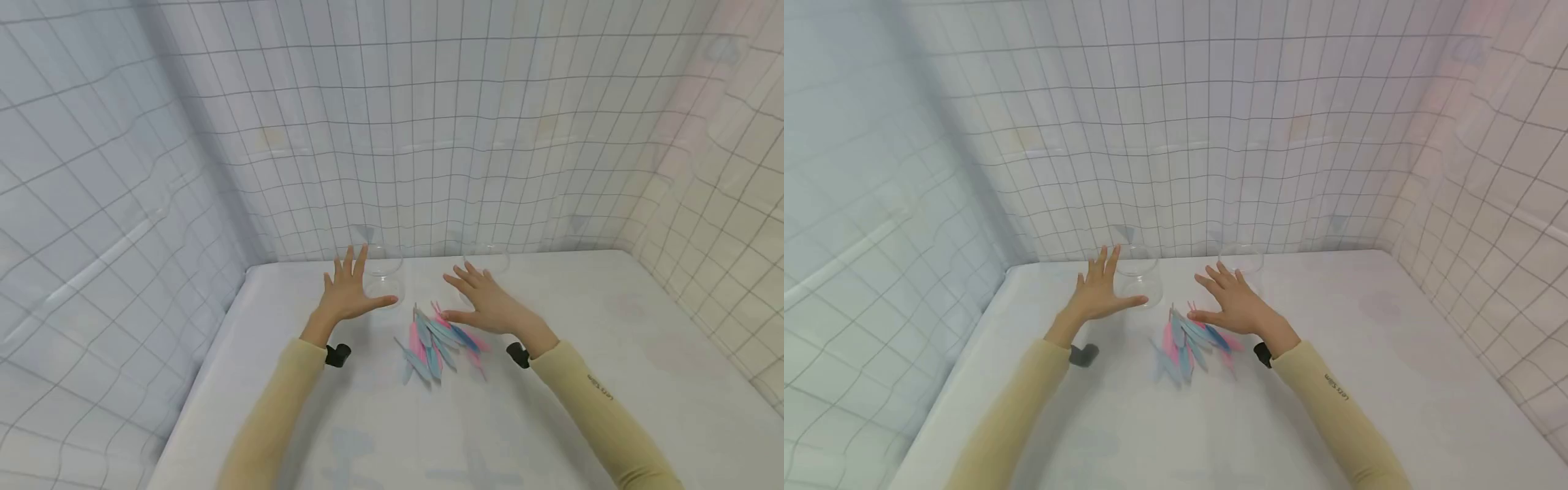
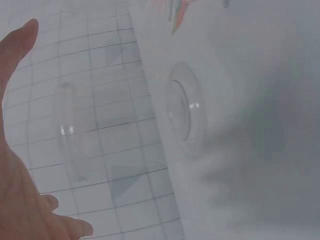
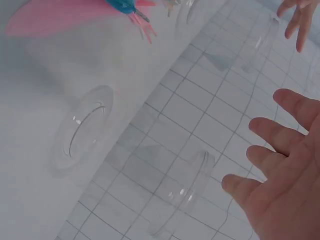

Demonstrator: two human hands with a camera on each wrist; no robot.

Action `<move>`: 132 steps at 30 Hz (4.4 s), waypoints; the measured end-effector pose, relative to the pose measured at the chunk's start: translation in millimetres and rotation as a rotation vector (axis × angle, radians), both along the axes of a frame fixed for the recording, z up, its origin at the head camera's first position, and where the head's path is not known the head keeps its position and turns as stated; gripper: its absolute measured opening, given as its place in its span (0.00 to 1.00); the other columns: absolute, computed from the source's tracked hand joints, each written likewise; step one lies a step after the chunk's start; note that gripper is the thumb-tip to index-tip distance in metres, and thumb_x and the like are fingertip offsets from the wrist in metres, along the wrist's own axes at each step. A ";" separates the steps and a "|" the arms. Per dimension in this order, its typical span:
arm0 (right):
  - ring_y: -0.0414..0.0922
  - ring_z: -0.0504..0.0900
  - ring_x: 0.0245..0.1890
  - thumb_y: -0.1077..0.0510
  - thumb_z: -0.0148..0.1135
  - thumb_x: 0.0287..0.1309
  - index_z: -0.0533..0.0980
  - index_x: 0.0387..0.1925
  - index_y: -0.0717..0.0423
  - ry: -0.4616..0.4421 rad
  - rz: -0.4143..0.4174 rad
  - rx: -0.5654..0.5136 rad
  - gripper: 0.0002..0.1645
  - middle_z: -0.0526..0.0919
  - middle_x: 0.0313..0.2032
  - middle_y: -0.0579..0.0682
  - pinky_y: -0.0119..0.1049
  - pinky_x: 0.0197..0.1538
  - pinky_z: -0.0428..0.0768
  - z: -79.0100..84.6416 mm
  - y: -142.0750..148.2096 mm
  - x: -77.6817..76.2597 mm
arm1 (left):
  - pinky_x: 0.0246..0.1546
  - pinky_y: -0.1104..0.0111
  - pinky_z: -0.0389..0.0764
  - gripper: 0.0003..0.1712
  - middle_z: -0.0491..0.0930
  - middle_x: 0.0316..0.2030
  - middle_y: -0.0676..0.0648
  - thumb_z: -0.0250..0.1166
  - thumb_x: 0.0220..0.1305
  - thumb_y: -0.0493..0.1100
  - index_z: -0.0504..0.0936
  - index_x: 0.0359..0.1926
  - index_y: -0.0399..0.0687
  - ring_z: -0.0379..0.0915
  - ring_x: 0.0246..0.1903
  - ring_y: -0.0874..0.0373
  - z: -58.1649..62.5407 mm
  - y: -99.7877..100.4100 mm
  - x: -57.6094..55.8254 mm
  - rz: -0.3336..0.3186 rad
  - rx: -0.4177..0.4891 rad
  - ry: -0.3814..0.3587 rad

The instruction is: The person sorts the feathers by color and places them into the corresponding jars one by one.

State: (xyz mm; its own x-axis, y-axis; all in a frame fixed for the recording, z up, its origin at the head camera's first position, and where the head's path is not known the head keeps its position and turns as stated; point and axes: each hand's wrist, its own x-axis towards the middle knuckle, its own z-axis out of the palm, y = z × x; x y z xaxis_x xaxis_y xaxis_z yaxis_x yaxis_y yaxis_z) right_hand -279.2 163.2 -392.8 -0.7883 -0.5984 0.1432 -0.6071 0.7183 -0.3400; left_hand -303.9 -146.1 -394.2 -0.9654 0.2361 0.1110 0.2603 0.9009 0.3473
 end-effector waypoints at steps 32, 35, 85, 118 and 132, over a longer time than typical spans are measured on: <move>0.39 0.75 0.24 0.52 0.68 0.55 0.83 0.27 0.57 -0.134 -0.079 -0.070 0.12 0.80 0.23 0.41 0.34 0.29 0.76 -57.9 -20.1 -38.1 | 0.65 0.48 0.50 0.75 0.48 0.72 0.44 0.80 0.40 0.55 0.31 0.74 0.59 0.42 0.70 0.44 -72.9 11.1 -55.3 0.075 0.821 0.015; 0.38 0.74 0.22 0.52 0.68 0.55 0.83 0.25 0.56 -0.140 -0.100 -0.047 0.12 0.79 0.21 0.41 0.33 0.27 0.75 -60.5 -20.7 -40.4 | 0.65 0.48 0.51 0.73 0.51 0.71 0.45 0.80 0.41 0.53 0.32 0.74 0.56 0.43 0.69 0.44 -72.3 12.8 -56.6 0.075 0.824 0.022; 0.42 0.73 0.24 0.44 0.62 0.58 0.79 0.27 0.51 -0.207 -0.375 -0.192 0.16 0.79 0.26 0.44 0.35 0.25 0.70 -28.9 -40.0 -49.4 | 0.60 0.53 0.63 0.62 0.58 0.68 0.51 0.78 0.43 0.56 0.50 0.72 0.49 0.56 0.64 0.46 -74.8 10.2 -63.0 0.092 0.786 0.011; 0.48 0.77 0.36 0.48 0.64 0.60 0.82 0.35 0.59 0.103 -0.473 -0.878 0.17 0.83 0.36 0.52 0.39 0.38 0.75 12.5 -101.8 -75.9 | 0.60 0.52 0.63 0.62 0.59 0.67 0.49 0.78 0.42 0.58 0.50 0.72 0.49 0.56 0.64 0.45 -76.2 8.9 -60.8 0.085 0.829 0.006; 0.44 0.73 0.33 0.48 0.64 0.60 0.82 0.35 0.60 0.045 -0.500 -1.133 0.17 0.81 0.35 0.51 0.34 0.33 0.70 12.4 -130.8 -87.1 | 0.60 0.52 0.63 0.61 0.61 0.66 0.50 0.78 0.42 0.59 0.51 0.71 0.52 0.57 0.63 0.48 -81.2 11.7 -58.8 0.100 0.832 0.028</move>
State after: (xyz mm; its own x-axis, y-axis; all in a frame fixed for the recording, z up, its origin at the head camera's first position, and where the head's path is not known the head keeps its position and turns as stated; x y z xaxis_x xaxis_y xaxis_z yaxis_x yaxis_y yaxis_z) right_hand -366.3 32.4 -380.4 -0.8753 0.2450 0.4169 -0.3785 0.1895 -0.9060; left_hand -362.7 -134.4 -475.3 -0.9717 -0.0199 0.2354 0.2113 0.3724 0.9037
